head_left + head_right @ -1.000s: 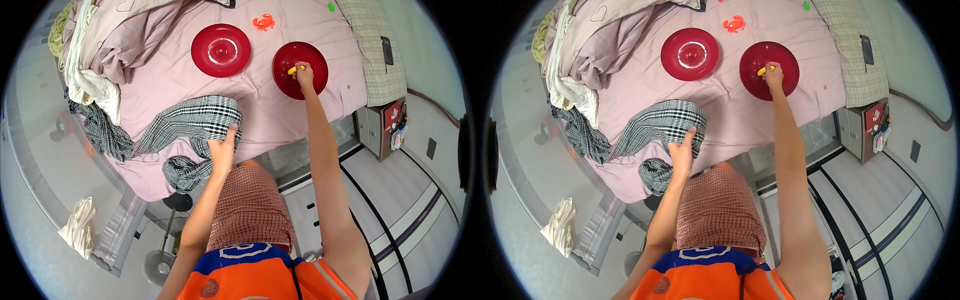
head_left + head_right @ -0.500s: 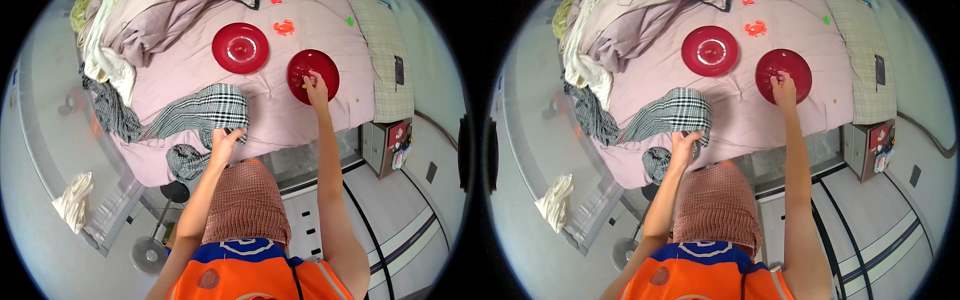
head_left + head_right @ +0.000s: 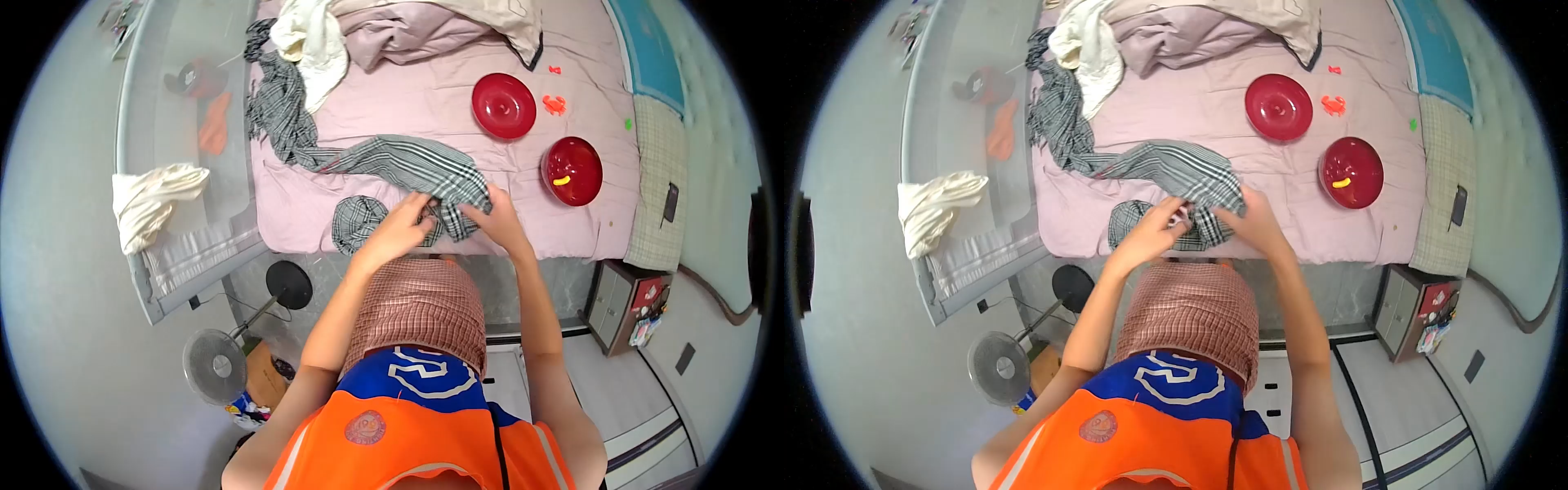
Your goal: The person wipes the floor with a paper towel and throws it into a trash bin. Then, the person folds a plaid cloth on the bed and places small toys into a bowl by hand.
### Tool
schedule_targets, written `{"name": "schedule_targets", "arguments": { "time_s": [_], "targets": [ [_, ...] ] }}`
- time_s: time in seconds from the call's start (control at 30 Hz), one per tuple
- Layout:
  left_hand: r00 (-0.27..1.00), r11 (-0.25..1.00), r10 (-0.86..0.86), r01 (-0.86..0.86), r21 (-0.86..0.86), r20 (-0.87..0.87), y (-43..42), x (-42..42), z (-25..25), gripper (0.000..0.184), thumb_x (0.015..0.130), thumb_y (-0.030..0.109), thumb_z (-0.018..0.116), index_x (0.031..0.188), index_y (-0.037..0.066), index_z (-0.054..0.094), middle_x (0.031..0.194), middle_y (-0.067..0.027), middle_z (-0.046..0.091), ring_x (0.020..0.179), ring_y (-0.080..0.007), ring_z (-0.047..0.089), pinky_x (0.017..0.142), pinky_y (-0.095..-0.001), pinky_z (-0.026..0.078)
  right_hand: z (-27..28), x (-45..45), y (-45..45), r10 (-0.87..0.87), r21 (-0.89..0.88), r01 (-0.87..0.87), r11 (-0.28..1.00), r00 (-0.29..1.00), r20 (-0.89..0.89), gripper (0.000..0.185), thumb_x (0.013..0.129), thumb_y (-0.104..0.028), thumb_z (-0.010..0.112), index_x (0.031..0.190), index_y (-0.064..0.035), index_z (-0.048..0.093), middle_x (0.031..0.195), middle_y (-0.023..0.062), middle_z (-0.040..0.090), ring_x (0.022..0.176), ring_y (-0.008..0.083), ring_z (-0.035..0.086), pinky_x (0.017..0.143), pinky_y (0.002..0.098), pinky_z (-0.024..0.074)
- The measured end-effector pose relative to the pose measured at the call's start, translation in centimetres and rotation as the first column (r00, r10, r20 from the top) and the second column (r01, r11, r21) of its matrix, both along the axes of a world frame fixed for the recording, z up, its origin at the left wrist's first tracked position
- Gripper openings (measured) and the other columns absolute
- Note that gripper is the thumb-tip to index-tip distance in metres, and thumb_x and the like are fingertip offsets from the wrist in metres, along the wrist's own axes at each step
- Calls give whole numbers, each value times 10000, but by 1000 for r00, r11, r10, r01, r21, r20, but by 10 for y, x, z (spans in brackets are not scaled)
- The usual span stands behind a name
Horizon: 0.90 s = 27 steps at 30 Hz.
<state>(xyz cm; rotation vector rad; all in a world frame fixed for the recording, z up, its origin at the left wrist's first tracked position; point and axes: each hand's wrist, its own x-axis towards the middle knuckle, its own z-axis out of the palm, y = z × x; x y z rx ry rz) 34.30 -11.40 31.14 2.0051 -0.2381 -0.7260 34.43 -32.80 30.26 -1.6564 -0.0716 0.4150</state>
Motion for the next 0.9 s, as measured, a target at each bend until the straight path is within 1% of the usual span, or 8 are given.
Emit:
{"name": "schedule_targets", "arguments": {
  "time_s": [0.17,0.23,0.43,0.53,0.63,0.7,0.83,0.9],
  "targets": [
    [807,934,278,-353,-48,-521,98,-14,-44,449,950,362,423,1134,-27,552,1022,-97,610,893,-200,584,778,-345,477,86,-51,56,-113,256,109,961,994,0,368,709,-100,714,1011,65,584,917,122,652,843,130,590,761,268,462],
    [197,524,160,-848,-86,-967,122,-9,-70,518,954,406,406,1252,-12,476,1134,-108,583,1012,-253,559,862,-352,478,125,-79,75,138,189,-166,968,978,154,293,655,-107,746,866,41,605,776,121,630,675,148,589,628,269,452],
    [509,-14,201,-853,-522,-837,201,22,-88,538,943,416,398,1292,8,429,1191,-108,537,1080,-251,517,918,-361,450,207,-115,106,723,225,-736,638,674,155,316,638,-164,800,636,2,531,503,109,443,434,300,443,459,343,354],
    [574,-47,217,-802,-596,-790,242,44,-78,515,935,376,427,1293,6,429,1221,-117,515,1103,-255,502,944,-367,428,199,-145,60,470,-318,-444,838,883,4,391,617,-265,828,685,14,562,578,83,530,526,199,509,527,295,403],
    [638,-39,221,-750,-660,-738,264,60,-61,495,927,336,456,1294,5,429,1251,-125,493,1126,-258,487,970,-373,407,179,-158,45,-112,-634,-214,743,894,-434,517,658,-363,797,913,47,613,839,66,616,777,117,539,692,282,456],
    [687,18,204,-715,-699,-697,255,54,-51,485,921,310,475,1295,4,430,1271,-131,478,1142,-260,477,987,-376,392,138,-150,42,-34,-514,-290,807,847,-530,566,709,-367,759,1038,62,592,924,106,622,827,139,553,754,295,459],
    [919,456,207,-394,-798,-336,200,-7,-18,470,910,257,514,1296,2,430,1311,-142,449,1173,-264,458,1022,-384,363,101,-148,128,-194,-360,169,917,981,-32,864,718,-398,745,1339,48,342,1269,194,487,1175,276,479,978,394,376],
    [902,819,252,-7,-574,349,173,-49,62,522,862,277,580,1289,11,438,1295,-165,465,1184,-298,447,1058,-413,299,125,-136,181,-238,-10,242,970,961,140,1043,670,-433,775,1407,21,194,1384,191,358,1283,314,363,1053,444,285]
  ]
}}
